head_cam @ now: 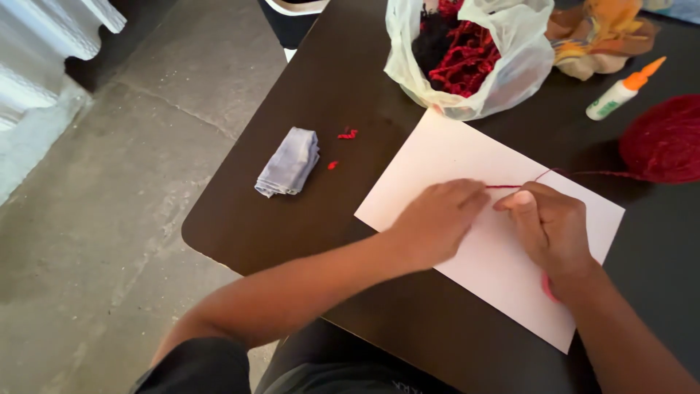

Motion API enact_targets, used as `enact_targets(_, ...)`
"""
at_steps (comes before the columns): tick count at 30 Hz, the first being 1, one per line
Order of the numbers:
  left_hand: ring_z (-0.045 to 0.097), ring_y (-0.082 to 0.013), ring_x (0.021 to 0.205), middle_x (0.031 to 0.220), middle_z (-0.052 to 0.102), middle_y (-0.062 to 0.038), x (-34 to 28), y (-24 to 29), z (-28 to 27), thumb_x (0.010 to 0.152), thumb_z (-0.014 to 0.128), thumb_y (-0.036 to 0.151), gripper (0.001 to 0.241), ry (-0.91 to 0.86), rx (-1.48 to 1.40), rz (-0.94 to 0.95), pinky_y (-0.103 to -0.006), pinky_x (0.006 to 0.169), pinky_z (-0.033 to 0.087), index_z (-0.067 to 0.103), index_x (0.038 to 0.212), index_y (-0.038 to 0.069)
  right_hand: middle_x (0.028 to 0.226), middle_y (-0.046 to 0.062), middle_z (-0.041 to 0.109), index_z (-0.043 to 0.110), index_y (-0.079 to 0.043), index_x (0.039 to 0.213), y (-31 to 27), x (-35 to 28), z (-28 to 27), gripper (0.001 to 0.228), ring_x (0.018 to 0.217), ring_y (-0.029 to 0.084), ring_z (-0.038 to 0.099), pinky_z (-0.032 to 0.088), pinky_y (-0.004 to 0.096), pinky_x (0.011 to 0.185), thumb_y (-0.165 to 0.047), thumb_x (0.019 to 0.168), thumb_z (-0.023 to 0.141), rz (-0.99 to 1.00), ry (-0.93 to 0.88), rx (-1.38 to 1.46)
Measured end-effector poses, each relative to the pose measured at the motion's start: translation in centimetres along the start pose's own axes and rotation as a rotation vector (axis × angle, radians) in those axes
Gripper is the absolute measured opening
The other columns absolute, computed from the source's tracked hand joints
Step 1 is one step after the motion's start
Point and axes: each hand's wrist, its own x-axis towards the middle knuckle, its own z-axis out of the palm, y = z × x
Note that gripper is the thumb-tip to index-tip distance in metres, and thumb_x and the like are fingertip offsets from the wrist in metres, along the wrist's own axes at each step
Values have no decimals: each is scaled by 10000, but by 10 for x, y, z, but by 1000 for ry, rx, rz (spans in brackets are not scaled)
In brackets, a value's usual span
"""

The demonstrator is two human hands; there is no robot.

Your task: Tying and cutting small bundles of red yarn to create craft elements

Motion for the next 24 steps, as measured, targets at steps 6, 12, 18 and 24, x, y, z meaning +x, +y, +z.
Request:
enact_targets(6,478,-353,1380,1467,513,-137,2,3,-2,934,654,345,474,-59,87,25,-491,1111,429,585,1307,60,925,94,774,772,2,882,-9,11,-1,524,896,227,726,510,343,823,-241,1120,373,104,-102,-156)
enact_targets(12,532,-370,1183,1362,571,-140,-2,19,-22,929,658,366,570,-171,103,19,-475,963,454,554,1369,18,688,55,691,744,-29,763,2,9,-8,495,641,171,616,469,319,693,-236,1069,415,86,-180,5)
enact_targets(18,622,-359,1027,1128,714,-91,5,0,-25,959,543,95,262,-140,-80,73,-469,877,504,641,1198,52,759,67,732,764,-33,761,4,11,-9,505,669,175,629,469,305,693,-219,1059,401,109,-203,64)
enact_targets(24,574,-304,756,697,553,-50,15,-35,-45,828,531,-45,194,182,-58,79,-412,685,470,623,751,108,637,171,537,782,106,798,0,13,-7,356,694,266,534,405,340,572,57,909,448,611,-51,305)
